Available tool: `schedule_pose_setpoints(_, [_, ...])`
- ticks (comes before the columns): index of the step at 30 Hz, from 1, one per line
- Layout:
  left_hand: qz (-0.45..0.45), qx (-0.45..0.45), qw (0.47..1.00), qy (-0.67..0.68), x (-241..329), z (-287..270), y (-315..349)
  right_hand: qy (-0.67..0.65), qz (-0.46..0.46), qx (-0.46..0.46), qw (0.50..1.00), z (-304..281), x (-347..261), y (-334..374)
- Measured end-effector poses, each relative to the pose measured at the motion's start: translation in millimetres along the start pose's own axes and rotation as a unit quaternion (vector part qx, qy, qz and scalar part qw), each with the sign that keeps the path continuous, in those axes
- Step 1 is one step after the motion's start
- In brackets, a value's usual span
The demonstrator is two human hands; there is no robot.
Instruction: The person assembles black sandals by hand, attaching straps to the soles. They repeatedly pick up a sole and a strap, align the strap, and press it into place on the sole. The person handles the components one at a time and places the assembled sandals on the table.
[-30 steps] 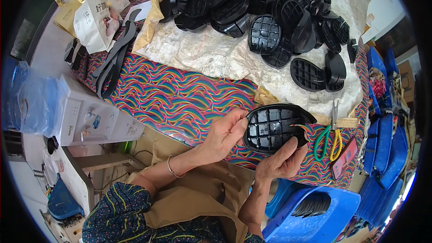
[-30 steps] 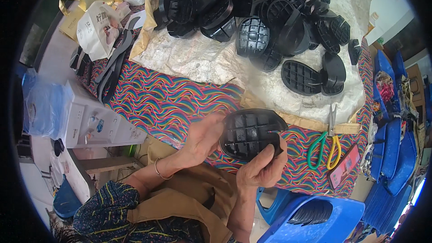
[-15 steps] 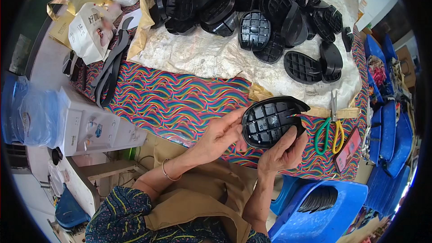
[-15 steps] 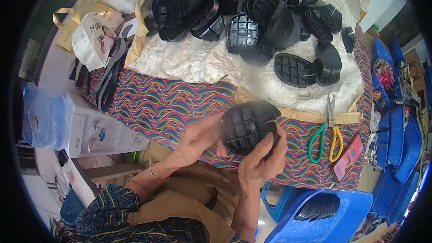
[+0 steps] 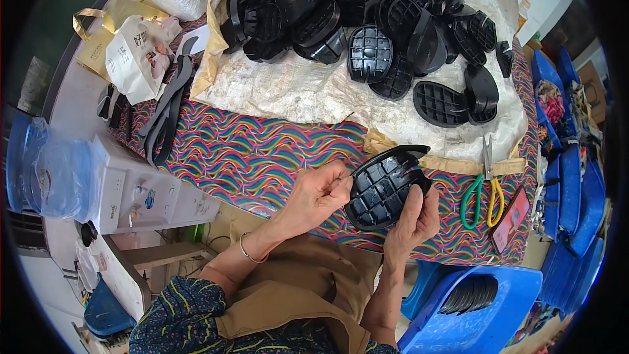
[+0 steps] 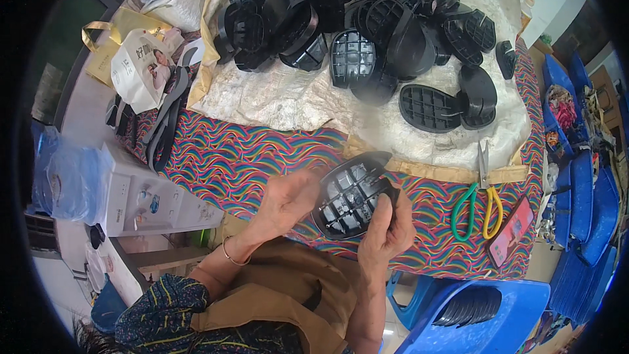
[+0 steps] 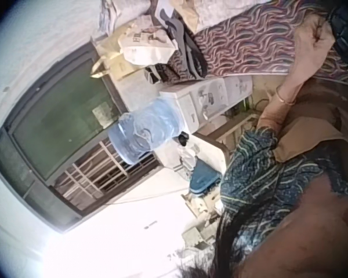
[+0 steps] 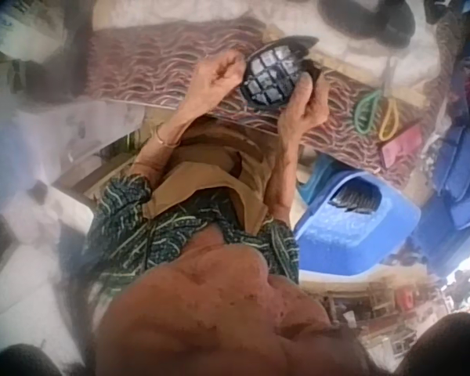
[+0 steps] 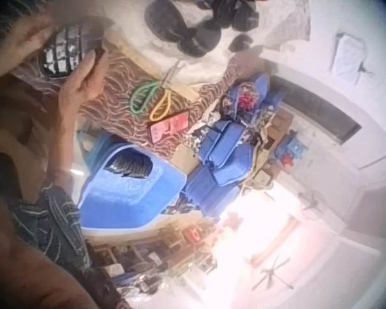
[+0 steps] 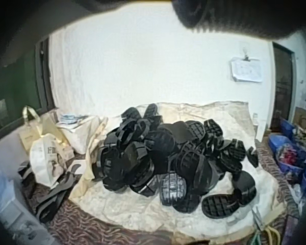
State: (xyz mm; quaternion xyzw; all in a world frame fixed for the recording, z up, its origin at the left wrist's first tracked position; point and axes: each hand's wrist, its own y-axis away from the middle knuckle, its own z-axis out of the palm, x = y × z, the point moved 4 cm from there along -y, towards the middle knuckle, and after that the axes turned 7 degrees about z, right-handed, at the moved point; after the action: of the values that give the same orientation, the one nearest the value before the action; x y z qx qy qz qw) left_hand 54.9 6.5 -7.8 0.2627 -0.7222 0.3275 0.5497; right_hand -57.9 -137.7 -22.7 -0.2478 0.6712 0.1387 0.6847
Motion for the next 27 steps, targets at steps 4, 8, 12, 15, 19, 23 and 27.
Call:
schedule_pose_setpoints(4, [0.013, 0.018, 0.999, -0.032, 1, -3, 0, -0.025, -0.004, -0.026, 0.999, 0, 6, 0])
schedule_pose_setpoints(8, [-0.019, 0.014, 0.999, -0.039, -2, -5, -2, -0.032, 0.002, -0.049, 0.998, 0, 1, 0])
schedule_pose_setpoints(12, [-0.058, -0.008, 0.997, -0.042, -2, -10, -5, -0.015, 0.011, -0.088, 0.996, 2, 1, 2])
schedule_pose_setpoints(15, [-0.05, -0.009, 0.997, -0.056, -2, -14, -9, -0.053, 0.054, -0.112, 0.991, 8, 9, 6])
schedule_pose_setpoints(19, [-0.035, -0.026, 0.999, -0.008, 0, -7, -14, -0.088, 0.12, -0.186, 0.971, 17, 3, 1])
schedule_pose_setpoints(23, [-0.062, -0.025, 0.989, 0.136, 2, -8, -16, -0.166, 0.178, -0.234, 0.941, 28, 19, -5])
schedule_pose_setpoints(27, [-0.017, 0.094, 0.989, 0.115, 12, -20, -10, -0.336, 0.304, -0.218, 0.864, 27, 14, -5])
